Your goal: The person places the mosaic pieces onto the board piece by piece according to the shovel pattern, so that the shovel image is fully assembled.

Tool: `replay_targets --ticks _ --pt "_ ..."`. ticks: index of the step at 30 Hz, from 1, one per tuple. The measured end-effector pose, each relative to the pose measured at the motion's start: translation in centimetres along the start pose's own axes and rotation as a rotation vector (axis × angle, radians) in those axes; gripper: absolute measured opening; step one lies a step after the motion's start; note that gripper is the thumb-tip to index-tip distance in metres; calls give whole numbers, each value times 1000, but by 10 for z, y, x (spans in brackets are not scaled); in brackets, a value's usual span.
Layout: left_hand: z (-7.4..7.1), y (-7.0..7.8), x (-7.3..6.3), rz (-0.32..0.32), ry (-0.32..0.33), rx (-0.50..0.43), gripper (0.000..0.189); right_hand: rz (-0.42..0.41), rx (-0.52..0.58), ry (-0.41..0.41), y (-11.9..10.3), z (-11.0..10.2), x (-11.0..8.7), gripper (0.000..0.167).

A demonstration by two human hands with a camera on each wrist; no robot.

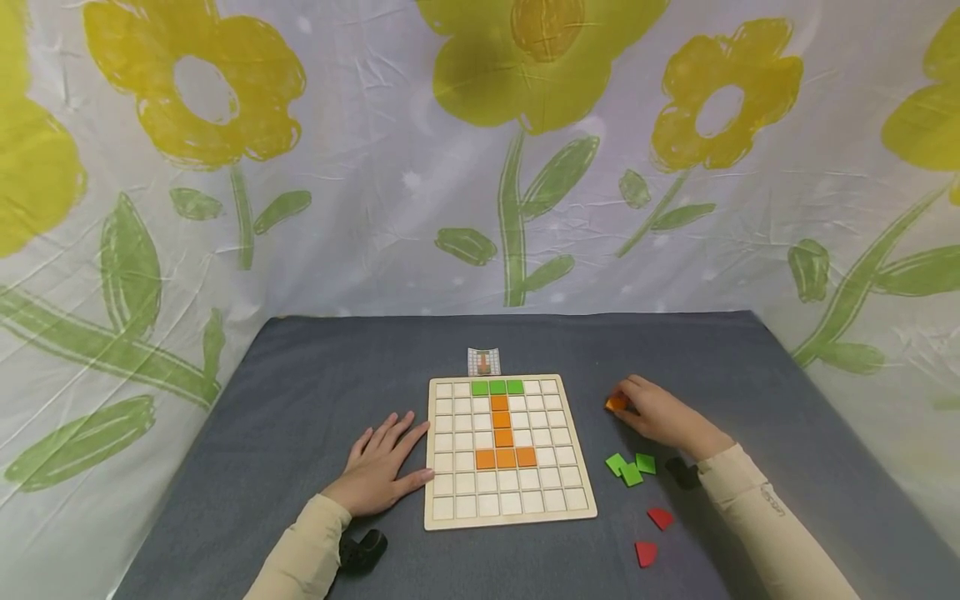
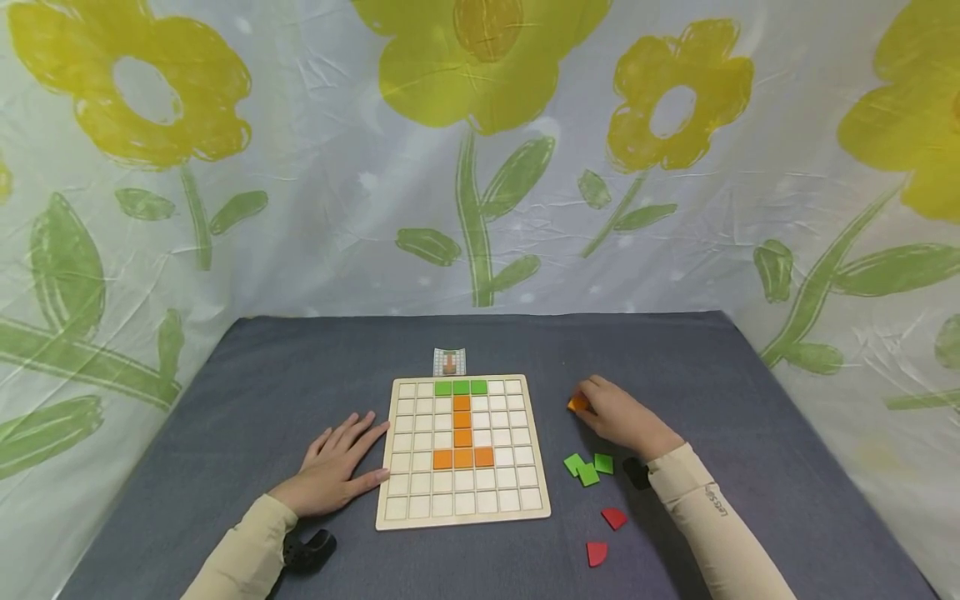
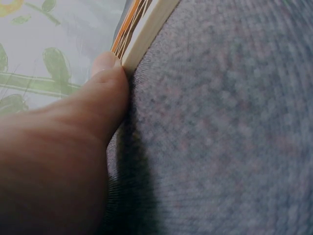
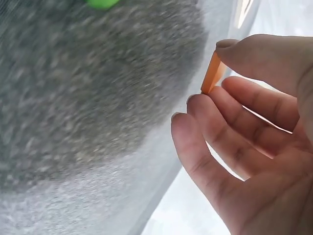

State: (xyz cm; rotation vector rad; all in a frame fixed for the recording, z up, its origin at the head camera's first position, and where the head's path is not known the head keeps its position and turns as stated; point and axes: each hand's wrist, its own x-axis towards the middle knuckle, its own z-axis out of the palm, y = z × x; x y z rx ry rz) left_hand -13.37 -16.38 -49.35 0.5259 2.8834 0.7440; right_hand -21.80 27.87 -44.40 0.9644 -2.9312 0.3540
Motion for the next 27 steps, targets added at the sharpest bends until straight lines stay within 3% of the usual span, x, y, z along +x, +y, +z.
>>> replay_targets --ticks 14,27 --pt "-3 1 1 -8 -22 0 74 -121 82 -10 -41 -5 4 18" --pt "-2 0 -1 -4 -18 0 74 -358 102 29 -94 3 11 19"
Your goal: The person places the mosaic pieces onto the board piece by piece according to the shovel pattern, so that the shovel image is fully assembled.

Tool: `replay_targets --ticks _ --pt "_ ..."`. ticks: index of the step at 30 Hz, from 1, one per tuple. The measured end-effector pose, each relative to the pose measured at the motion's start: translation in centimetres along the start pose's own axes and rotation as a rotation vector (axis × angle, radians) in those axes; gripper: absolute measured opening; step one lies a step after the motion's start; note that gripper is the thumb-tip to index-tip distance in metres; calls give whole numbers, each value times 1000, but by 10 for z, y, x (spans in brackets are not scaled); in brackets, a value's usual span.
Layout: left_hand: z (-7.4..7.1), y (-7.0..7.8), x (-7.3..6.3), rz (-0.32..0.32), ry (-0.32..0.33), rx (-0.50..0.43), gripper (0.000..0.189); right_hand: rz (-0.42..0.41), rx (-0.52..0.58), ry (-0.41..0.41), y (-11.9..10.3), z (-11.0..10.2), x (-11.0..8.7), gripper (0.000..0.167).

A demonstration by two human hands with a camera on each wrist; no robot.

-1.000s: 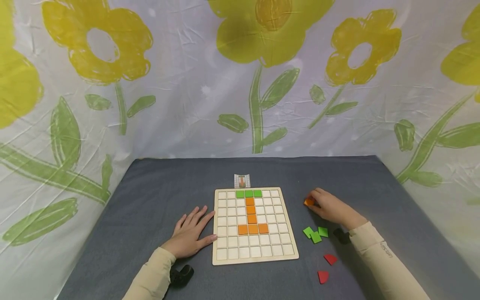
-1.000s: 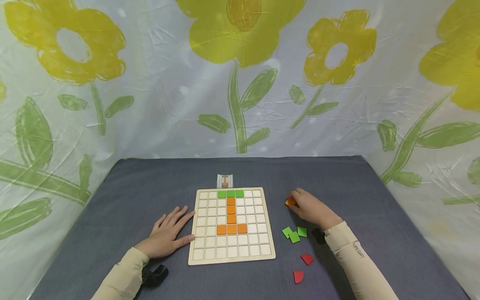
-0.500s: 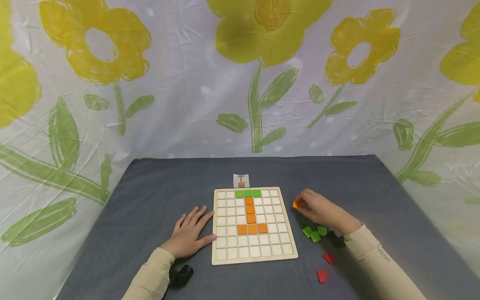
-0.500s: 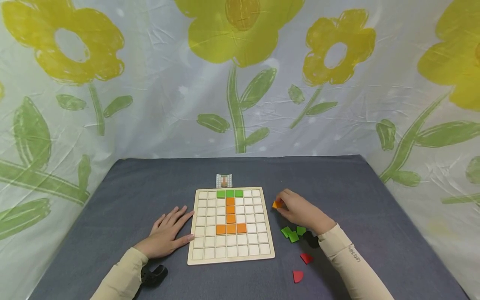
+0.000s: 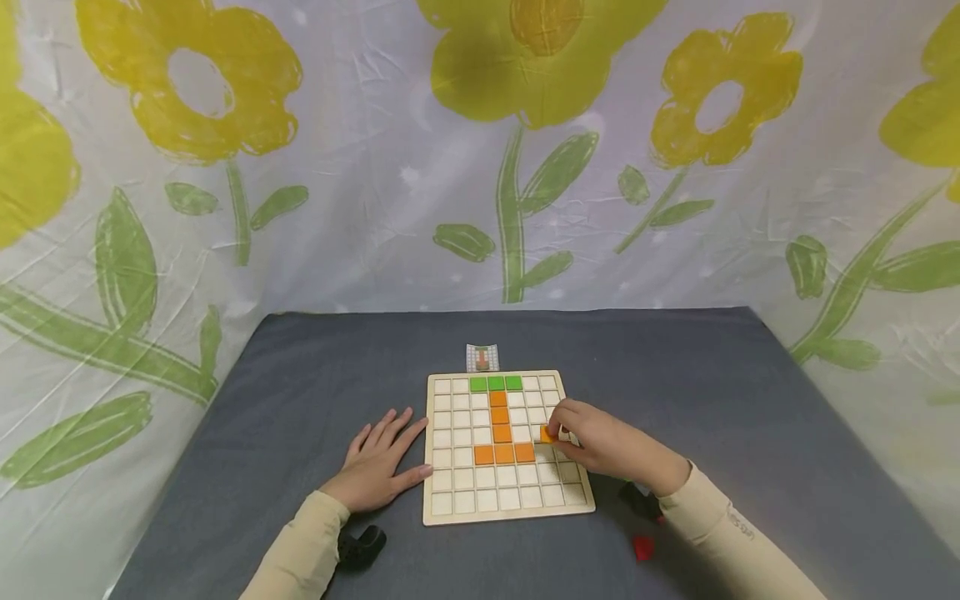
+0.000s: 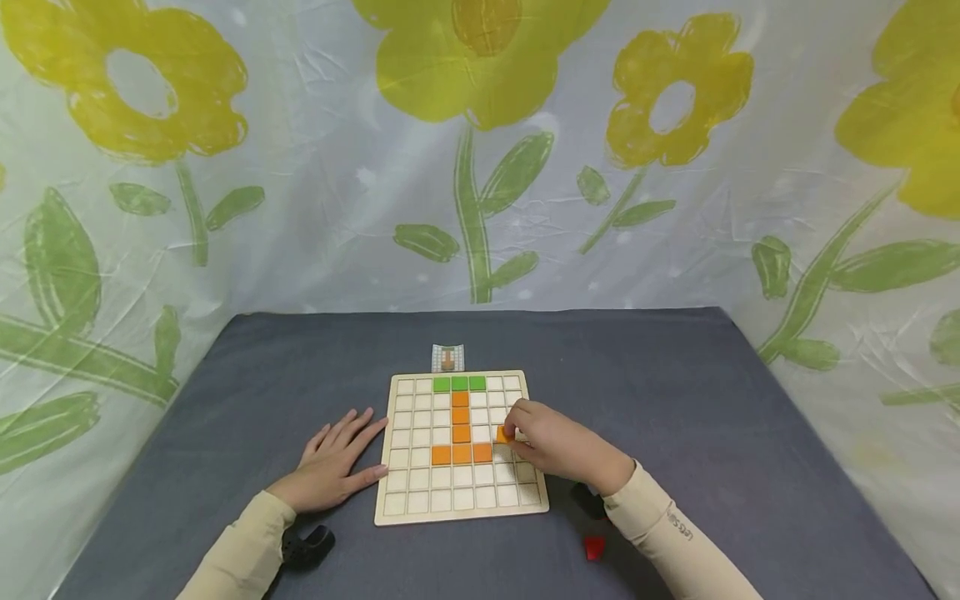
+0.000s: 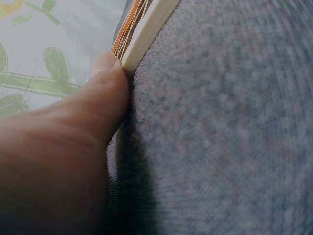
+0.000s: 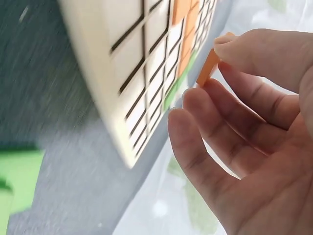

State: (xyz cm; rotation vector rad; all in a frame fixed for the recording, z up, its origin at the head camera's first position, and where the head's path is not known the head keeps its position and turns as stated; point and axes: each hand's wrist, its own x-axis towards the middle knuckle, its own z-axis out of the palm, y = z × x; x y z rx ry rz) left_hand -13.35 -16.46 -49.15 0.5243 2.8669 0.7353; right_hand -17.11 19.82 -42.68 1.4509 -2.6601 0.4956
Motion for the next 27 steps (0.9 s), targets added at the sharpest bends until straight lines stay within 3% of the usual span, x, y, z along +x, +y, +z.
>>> replay_targets --ticks 8,16,27 --pt "3 -4 4 11 21 23 76 -69 3 -2 -19 6 10 16" --pt "2 -2 1 11 19 8 75 -151 -115 37 -40 21 17 14" --pt "1 0 1 5 5 0 75 -116 -200 -31 -48 36 22 10"
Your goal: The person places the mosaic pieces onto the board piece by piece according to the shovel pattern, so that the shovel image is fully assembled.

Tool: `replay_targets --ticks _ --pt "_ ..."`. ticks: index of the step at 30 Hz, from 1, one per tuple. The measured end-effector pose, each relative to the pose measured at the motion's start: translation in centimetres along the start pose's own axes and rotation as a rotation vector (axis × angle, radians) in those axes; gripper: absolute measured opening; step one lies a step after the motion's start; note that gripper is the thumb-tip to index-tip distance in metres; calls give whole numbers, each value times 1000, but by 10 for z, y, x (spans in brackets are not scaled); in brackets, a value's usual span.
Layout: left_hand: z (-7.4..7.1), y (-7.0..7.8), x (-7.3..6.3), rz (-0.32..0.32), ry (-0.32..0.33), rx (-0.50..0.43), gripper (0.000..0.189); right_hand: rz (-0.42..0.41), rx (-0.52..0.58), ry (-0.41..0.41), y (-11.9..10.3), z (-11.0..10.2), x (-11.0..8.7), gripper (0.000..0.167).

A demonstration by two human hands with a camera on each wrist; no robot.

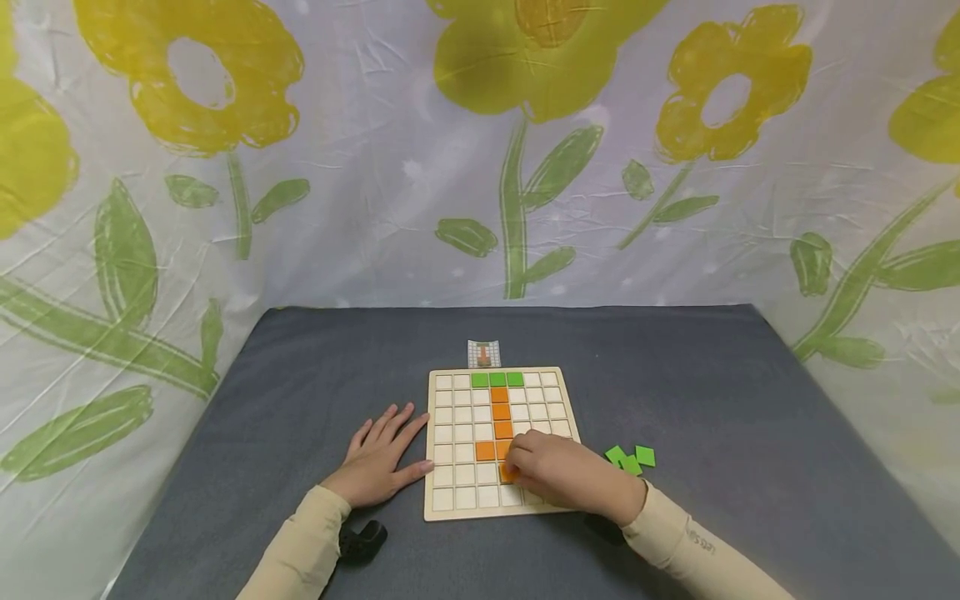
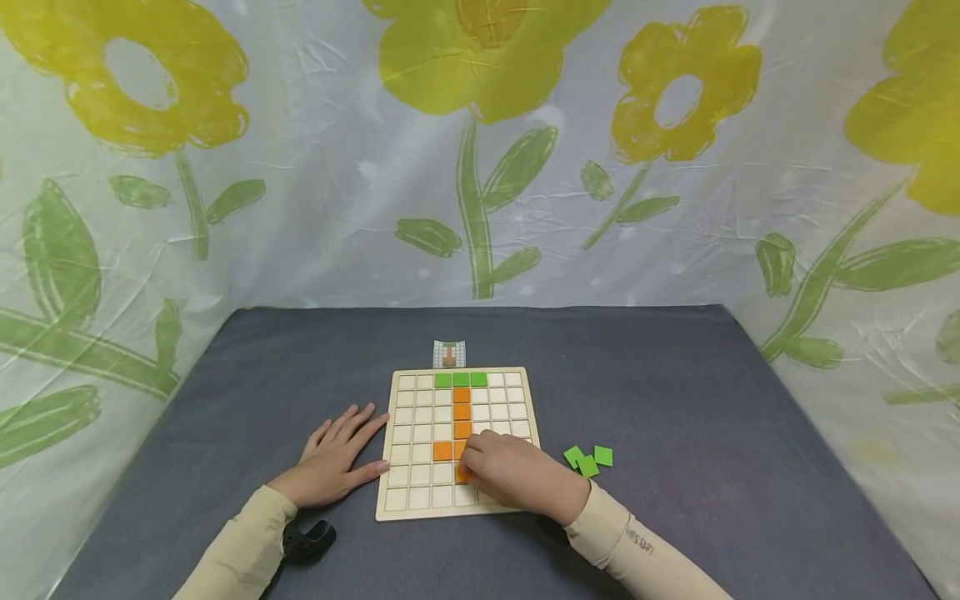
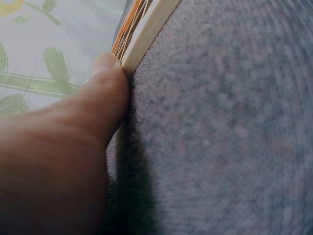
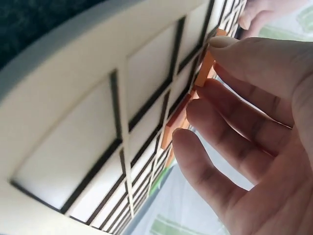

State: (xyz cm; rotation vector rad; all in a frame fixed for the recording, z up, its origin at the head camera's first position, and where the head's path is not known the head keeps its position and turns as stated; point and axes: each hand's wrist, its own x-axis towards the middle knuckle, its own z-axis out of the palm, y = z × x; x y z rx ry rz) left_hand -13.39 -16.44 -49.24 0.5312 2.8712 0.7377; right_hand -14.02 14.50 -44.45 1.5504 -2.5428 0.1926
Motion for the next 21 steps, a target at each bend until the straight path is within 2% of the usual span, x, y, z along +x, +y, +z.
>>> replay_targets --ticks 9,21 --pt "1 -1 0 3 5 3 75 15 -30 -12 -3 -1 0 10" --pt "2 -3 1 9 16 5 74 -4 -57 30 -4 4 1 7"
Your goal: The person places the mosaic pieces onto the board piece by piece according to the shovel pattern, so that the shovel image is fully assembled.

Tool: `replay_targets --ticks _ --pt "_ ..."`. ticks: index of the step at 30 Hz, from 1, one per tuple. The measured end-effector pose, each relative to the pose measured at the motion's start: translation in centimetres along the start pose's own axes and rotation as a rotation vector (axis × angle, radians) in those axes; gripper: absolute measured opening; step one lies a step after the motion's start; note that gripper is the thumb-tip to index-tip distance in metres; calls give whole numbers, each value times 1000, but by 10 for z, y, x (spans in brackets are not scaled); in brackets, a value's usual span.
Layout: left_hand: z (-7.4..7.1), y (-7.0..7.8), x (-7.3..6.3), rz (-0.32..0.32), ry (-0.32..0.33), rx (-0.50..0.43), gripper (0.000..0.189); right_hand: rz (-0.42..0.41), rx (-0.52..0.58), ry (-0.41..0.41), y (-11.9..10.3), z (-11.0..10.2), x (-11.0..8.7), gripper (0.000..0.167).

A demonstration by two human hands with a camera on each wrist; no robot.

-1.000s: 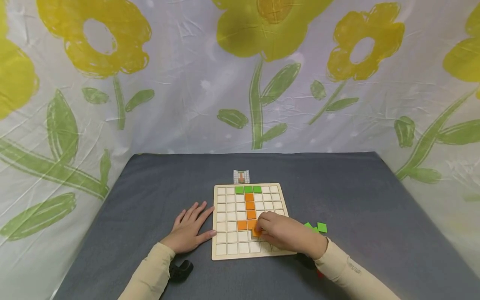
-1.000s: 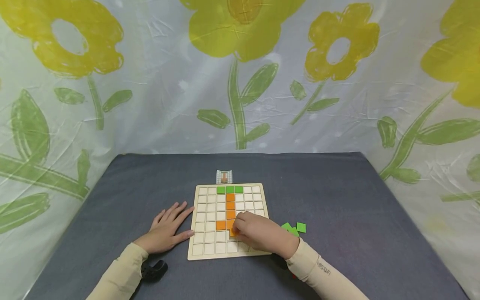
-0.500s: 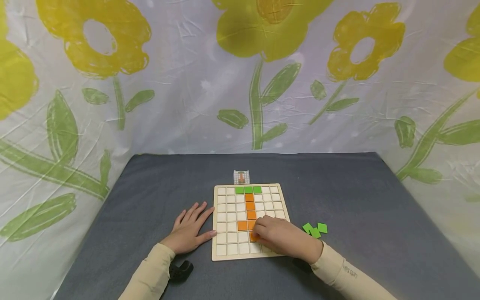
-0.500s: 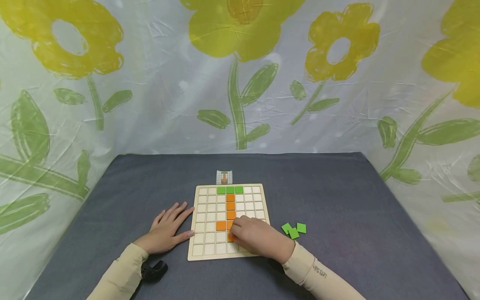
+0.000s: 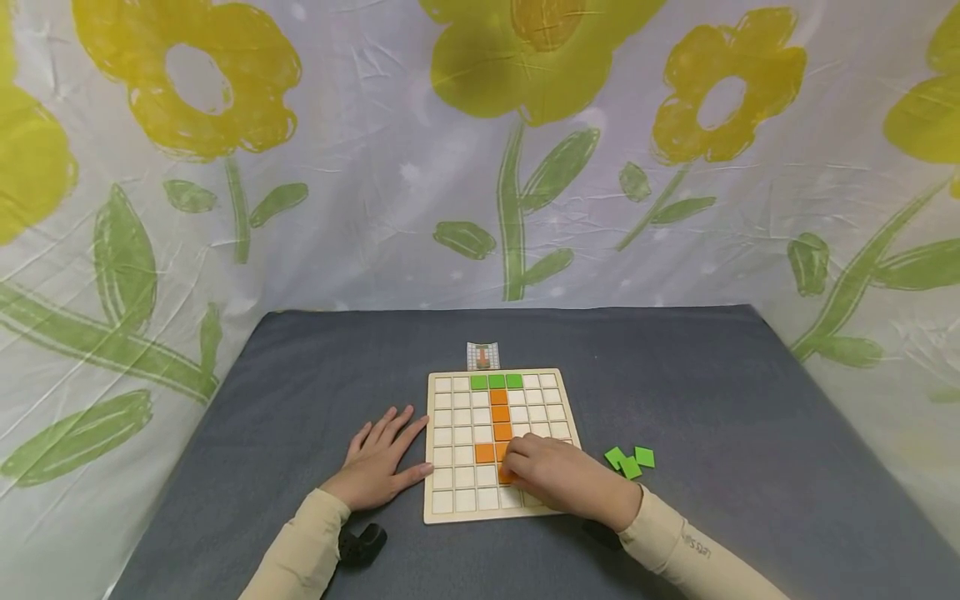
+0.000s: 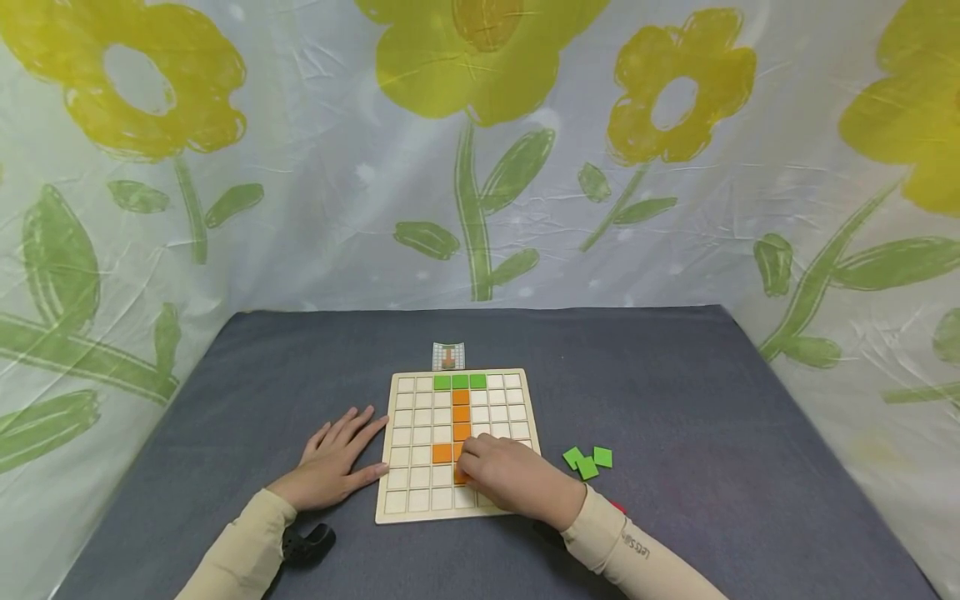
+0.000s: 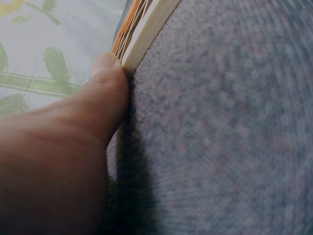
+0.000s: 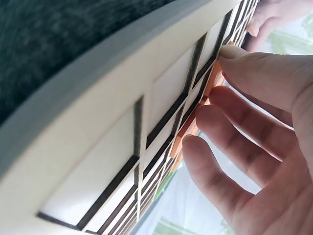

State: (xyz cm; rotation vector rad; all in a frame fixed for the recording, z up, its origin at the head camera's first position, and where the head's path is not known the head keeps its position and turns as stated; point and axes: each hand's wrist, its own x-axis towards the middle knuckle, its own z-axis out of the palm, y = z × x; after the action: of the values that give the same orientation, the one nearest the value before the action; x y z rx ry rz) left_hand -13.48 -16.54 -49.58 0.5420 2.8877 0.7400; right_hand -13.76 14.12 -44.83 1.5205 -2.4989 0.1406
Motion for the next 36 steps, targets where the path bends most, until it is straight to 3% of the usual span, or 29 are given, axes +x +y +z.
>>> replay_targets --ticks 11,22,30,36 --pt "-1 2 0 0 -3 8 75 -3 16 23 5 -4 -7 13" --pt "-2 1 -1 6 1 7 74 111 36 27 38 -30 -54 26" --pt "-2 1 0 -3 6 16 75 295 45 -106 61 -50 -97 30" --pt "-2 3 1 -7 -8 27 76 397 52 -195 74 -60 -116 32"
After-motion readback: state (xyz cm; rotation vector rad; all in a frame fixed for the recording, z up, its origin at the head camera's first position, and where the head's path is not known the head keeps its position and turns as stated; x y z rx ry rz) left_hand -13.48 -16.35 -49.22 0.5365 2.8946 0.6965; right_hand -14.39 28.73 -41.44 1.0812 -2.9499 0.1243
